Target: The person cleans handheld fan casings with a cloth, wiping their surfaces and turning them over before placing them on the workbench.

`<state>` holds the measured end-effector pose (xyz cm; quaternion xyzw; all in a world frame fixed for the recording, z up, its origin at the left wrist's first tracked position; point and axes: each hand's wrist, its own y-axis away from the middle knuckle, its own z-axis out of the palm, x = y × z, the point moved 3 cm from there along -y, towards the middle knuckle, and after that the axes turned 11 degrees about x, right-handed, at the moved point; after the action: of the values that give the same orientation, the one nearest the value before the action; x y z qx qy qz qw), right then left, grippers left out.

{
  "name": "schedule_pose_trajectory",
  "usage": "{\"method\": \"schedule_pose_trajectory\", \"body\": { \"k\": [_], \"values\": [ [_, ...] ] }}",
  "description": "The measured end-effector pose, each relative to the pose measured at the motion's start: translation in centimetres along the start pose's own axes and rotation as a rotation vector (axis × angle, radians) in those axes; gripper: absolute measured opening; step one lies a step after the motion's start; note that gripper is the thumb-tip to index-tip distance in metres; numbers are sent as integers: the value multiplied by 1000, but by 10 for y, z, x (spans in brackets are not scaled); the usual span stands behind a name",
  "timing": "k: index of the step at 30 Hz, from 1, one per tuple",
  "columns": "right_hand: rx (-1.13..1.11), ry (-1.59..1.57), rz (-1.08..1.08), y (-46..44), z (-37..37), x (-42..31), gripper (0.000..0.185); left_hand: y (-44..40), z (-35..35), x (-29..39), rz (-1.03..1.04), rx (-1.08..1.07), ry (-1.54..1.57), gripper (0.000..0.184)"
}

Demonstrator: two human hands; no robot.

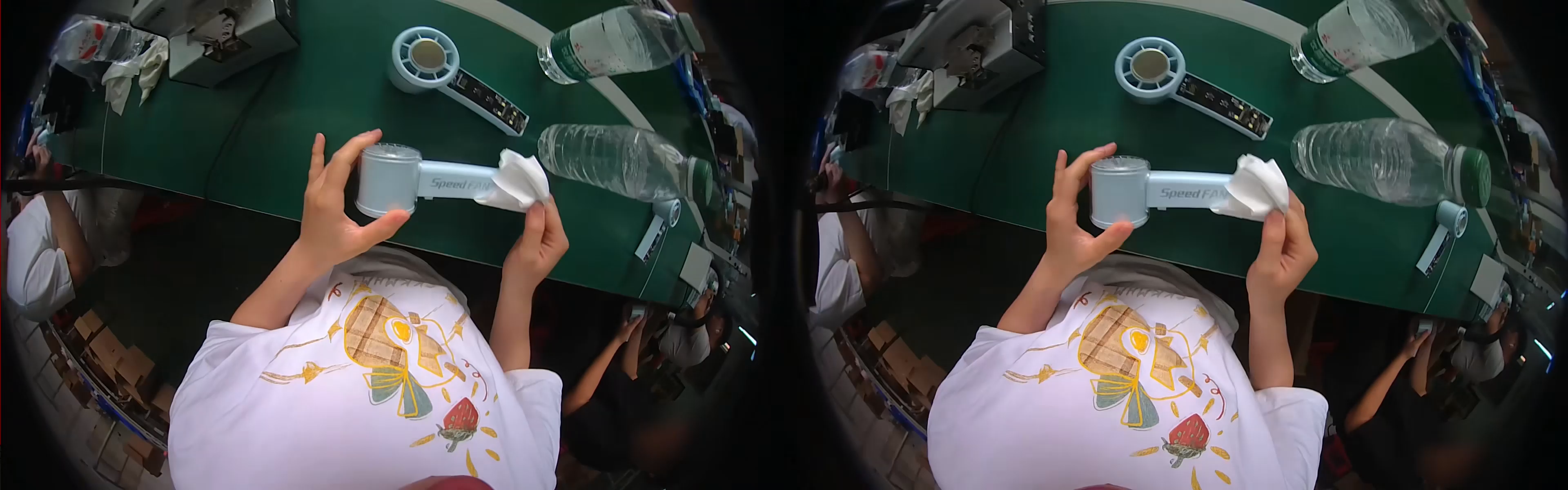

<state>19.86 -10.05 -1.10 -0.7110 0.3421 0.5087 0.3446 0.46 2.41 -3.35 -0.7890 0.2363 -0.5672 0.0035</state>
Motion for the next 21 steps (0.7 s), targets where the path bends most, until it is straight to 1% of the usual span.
{"method": "schedule_pose_trajectory", "body": {
  "k": [1,3,4,6,7,9,10,11,12,14,15,16,17,19,21],
  "values": [
    [-7,-172,23,6,-4,10,27,-4,-4,3,-44,-113,-97,74],
    [44,-337,13,29,18,3,31,-6,1,1,103,-32,-295,76],
    [-39,-238,-19,42,24,0,30,-7,0,3,84,-21,-273,77],
    [-494,-84,-86,57,27,-7,28,-7,-6,7,125,95,-113,67],
    [-564,-103,-156,58,37,-7,21,-2,-17,0,124,170,-158,67],
    [-753,-113,-239,57,52,-4,17,21,-31,-9,318,215,17,53],
    [-800,-90,-305,54,54,-5,16,40,-52,-10,377,349,-98,41],
    [-832,-67,-368,49,56,-6,16,64,-69,-22,319,453,-250,37],
    [-880,-81,-380,45,58,-7,16,85,-94,-34,204,509,-379,34],
    [-829,-118,-365,35,55,-9,20,124,-142,-75,-34,702,-472,32],
    [-860,-112,-368,32,54,-7,20,150,-165,-117,-379,800,-371,30],
    [-852,-83,-361,29,50,-3,21,177,-190,-167,-724,859,-119,34],
    [-842,-53,-353,26,46,2,22,192,-183,-164,-749,874,-112,34],
    [-790,-18,-342,26,50,8,24,217,-226,-171,-781,879,-343,33],
    [-762,-6,-336,32,46,7,25,220,-267,-190,-807,828,-558,33]
  ]
}}
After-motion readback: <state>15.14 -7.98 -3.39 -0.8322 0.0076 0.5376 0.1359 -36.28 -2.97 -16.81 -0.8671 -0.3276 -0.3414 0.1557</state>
